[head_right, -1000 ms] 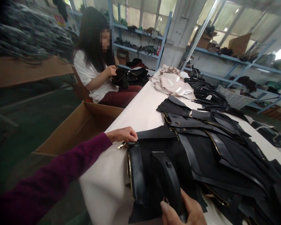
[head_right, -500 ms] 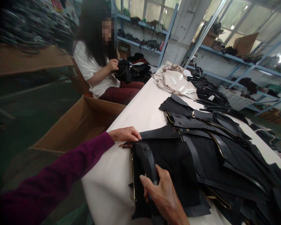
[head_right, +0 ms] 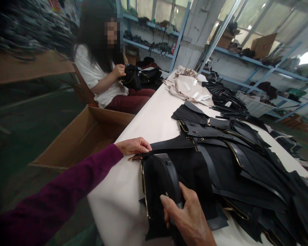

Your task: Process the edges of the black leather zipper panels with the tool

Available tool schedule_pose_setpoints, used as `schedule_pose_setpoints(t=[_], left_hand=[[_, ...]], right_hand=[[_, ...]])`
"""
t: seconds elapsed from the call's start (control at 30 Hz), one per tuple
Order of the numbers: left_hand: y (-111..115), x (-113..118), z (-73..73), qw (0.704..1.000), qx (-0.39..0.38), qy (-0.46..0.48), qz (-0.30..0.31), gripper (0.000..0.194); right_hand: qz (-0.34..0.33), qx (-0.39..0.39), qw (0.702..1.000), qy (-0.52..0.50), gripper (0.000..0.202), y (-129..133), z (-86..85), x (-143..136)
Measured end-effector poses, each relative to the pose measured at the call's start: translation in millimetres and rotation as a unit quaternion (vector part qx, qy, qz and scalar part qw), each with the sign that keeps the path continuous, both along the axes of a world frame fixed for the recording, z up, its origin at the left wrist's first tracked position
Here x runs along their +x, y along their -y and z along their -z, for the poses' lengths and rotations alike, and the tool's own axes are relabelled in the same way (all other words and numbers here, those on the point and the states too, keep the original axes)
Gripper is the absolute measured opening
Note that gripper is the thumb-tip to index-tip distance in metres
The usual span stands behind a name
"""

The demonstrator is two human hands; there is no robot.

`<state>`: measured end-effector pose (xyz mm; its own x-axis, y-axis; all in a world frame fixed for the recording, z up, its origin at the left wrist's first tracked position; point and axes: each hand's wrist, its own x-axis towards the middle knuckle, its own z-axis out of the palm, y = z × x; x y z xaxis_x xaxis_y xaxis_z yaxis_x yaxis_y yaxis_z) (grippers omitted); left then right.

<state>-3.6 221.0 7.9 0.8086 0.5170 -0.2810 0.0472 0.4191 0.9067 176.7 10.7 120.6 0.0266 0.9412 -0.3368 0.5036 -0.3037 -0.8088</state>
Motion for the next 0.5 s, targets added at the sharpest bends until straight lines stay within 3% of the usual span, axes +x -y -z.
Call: schedule_pose_setpoints(t=[0.17, 0.3, 0.4, 0.5], left_hand=[[4.0, -2.5, -1.5, 0.998, 0.054, -0.017, 0.004, 0.026], [6.5, 1.2, -22.3, 0.978, 0.180, -0.078, 0.078, 0.026], [16.2, 24.0, -42.2, 0.912, 0.360, -0.148, 0.133, 0.027], [30.8, 66.4, -47.5, 0.824, 0.532, -0.184, 0.070, 0.033]], right_hand=[[0.006, 0.000, 0.998, -0.057, 0.016, -10.3, 13.5, -14.6], [0.050, 0.023, 0.997, -0.050, 0.017, 3.2, 1.8, 5.4], [0.074, 0.017, 0.997, -0.032, 0.019, 29.7, -6.5, 24.0], [0.094, 0.015, 0.995, -0.012, 0.023, 55.1, -7.0, 36.2]])
